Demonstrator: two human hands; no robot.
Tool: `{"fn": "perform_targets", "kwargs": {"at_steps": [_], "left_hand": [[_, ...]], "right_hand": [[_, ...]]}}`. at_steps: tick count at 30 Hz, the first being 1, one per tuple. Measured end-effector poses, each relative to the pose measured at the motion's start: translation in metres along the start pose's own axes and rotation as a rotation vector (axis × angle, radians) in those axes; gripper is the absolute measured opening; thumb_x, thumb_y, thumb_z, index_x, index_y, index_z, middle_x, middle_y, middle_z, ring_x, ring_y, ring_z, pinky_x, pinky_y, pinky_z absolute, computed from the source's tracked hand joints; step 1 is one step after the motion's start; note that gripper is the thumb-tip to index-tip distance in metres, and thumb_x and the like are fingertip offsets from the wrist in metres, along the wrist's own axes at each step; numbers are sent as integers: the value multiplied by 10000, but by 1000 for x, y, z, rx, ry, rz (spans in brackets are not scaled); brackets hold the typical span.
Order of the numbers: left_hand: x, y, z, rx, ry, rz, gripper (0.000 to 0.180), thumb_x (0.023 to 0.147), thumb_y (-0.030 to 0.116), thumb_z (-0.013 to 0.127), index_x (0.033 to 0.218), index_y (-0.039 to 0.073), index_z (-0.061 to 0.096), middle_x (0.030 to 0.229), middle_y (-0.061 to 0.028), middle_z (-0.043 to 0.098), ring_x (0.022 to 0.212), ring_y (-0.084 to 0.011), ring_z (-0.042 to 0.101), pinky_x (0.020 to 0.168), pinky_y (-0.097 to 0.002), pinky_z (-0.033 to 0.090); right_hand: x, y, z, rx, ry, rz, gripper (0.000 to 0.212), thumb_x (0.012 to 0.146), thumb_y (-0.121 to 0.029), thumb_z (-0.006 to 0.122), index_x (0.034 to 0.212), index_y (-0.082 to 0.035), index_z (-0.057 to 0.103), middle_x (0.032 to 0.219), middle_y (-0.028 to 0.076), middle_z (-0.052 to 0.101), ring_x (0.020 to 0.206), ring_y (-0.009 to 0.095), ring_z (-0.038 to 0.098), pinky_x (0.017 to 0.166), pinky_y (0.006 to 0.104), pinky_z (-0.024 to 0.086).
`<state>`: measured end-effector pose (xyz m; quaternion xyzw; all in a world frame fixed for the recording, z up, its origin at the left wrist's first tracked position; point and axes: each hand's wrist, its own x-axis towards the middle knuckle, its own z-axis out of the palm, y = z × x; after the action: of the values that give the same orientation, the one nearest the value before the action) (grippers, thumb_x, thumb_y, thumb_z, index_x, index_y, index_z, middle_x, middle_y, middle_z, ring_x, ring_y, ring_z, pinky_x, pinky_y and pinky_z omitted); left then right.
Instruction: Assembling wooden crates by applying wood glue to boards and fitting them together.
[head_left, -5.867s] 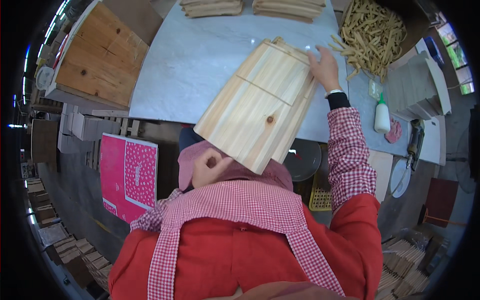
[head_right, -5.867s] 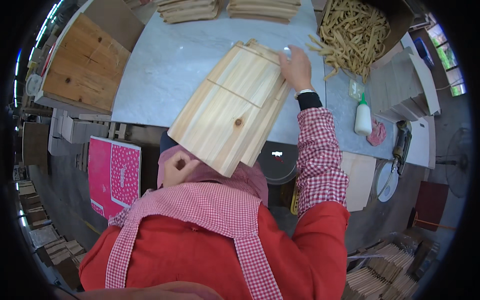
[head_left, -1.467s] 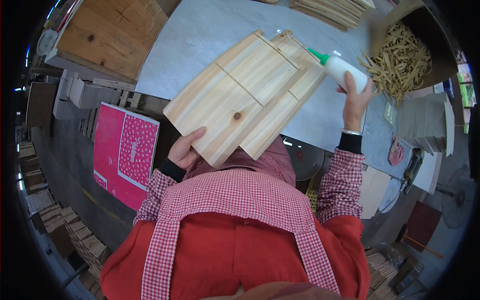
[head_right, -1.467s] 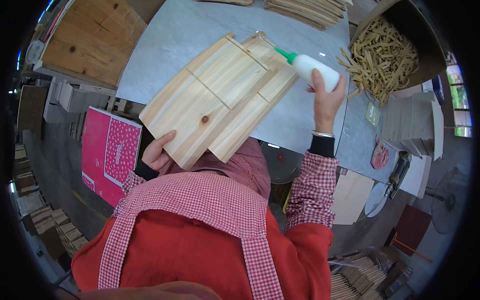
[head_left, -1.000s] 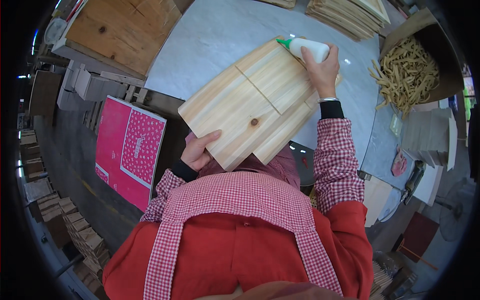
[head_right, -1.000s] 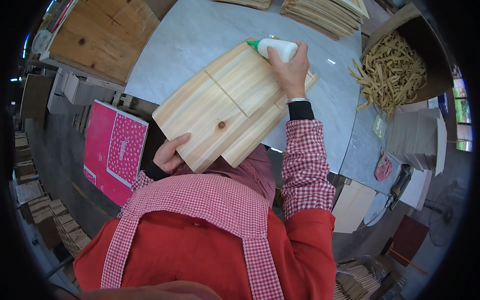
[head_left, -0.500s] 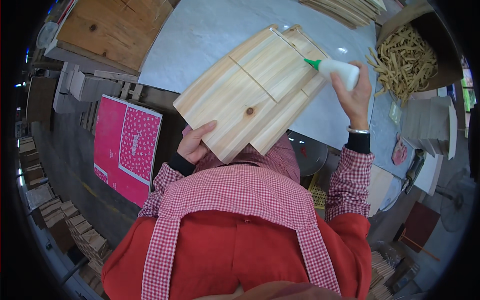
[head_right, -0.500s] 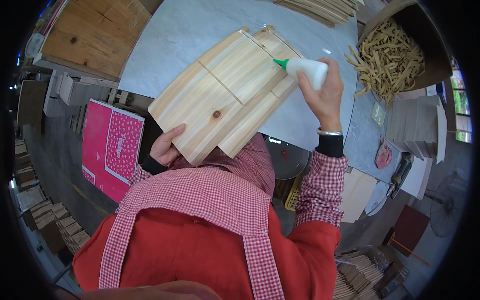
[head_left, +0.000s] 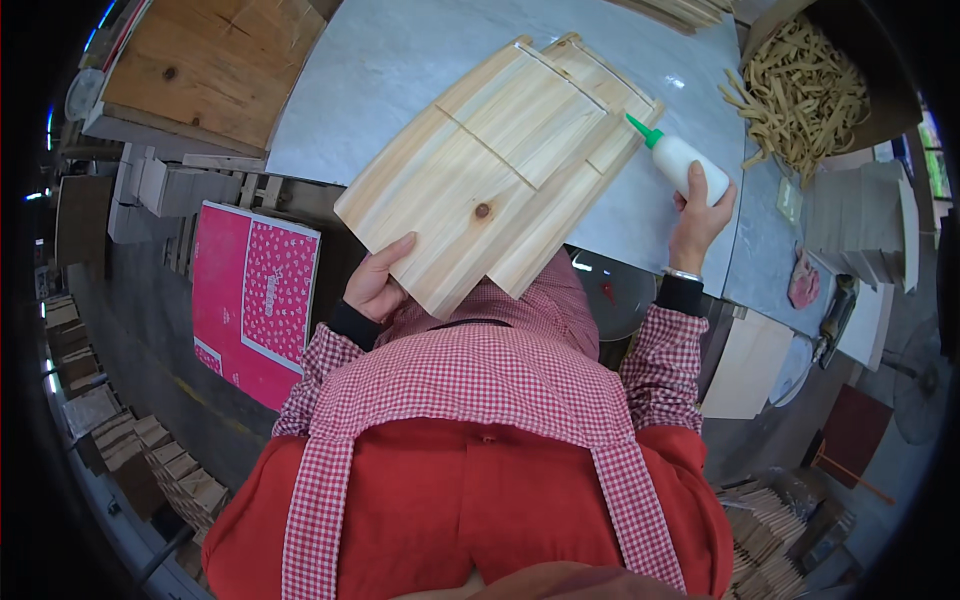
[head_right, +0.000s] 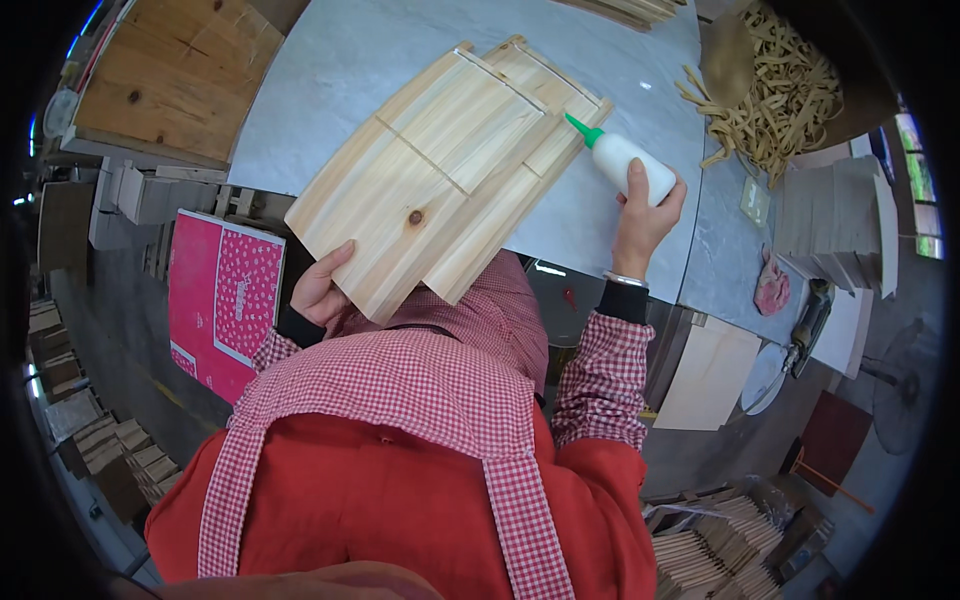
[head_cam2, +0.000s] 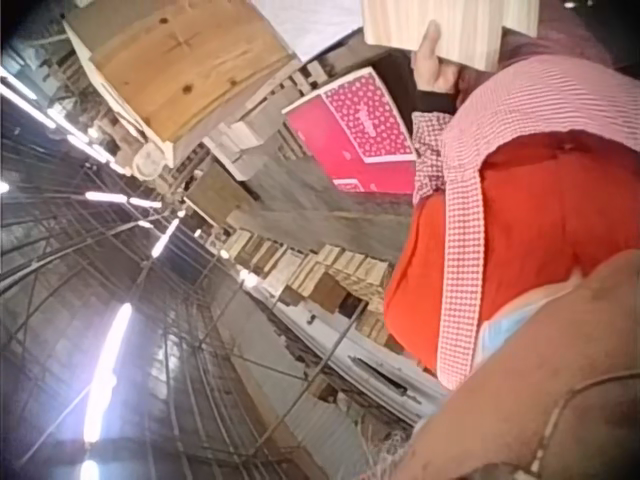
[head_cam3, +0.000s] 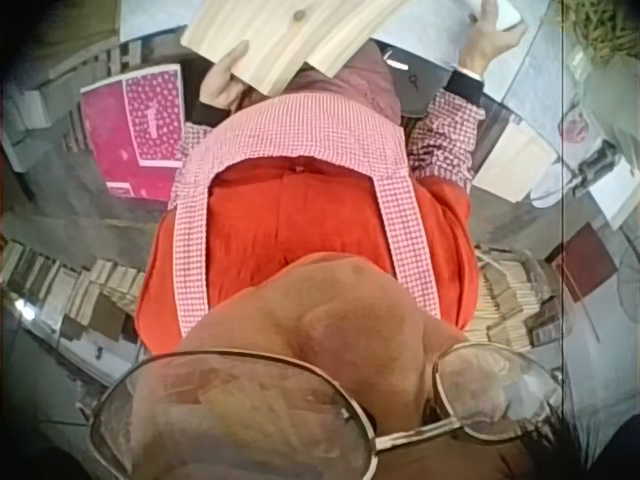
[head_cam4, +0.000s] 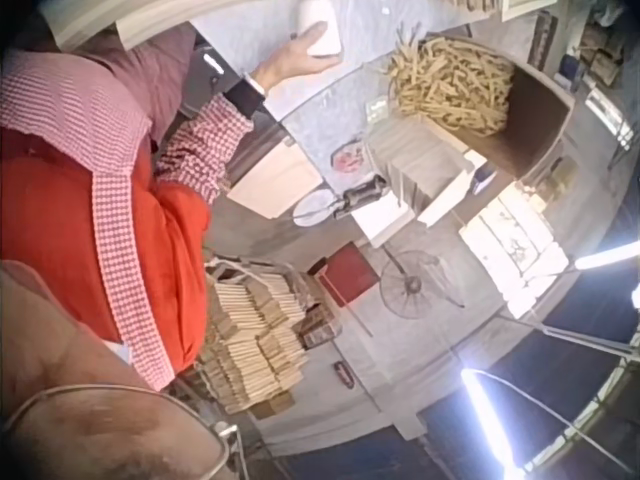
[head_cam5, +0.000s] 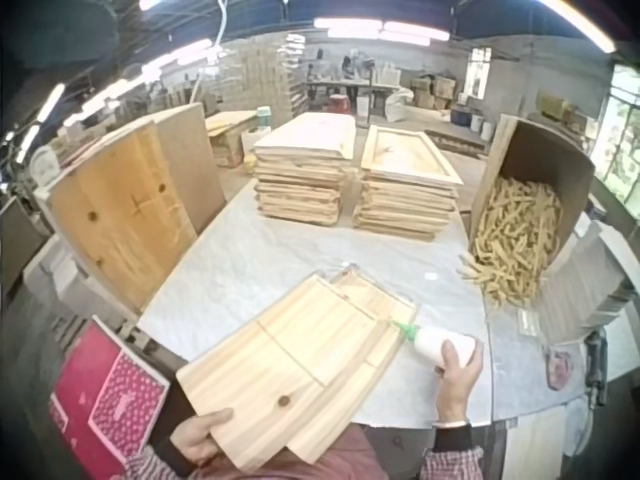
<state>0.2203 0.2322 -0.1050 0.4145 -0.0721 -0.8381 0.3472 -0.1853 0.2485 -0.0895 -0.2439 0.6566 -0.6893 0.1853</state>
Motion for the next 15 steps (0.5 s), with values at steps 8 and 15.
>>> {"fn": "perform_targets", "kwargs": {"at_steps": [8, 15], "left_hand": [[-4, 0, 8, 34, -3, 24, 567, 898, 83, 618, 1374, -12, 325, 1329, -184, 470, 1225, -302, 493, 1024, -435, 446], [-7, 1, 12, 52, 12, 39, 567, 902, 86, 615, 1373, -18, 317, 1341, -189, 456, 1237, -303, 480, 1024, -419, 451]], "right_hand": [[-1, 9, 1, 8, -49, 25, 425, 814, -281, 736, 1070, -25, 513, 931, 67, 580, 735, 126, 571, 508, 230, 474], [-55, -5, -4, -27, -189, 48, 407, 815, -277, 734, 1060, -27, 526, 906, 56, 583, 732, 118, 570, 497, 222, 467]]}}
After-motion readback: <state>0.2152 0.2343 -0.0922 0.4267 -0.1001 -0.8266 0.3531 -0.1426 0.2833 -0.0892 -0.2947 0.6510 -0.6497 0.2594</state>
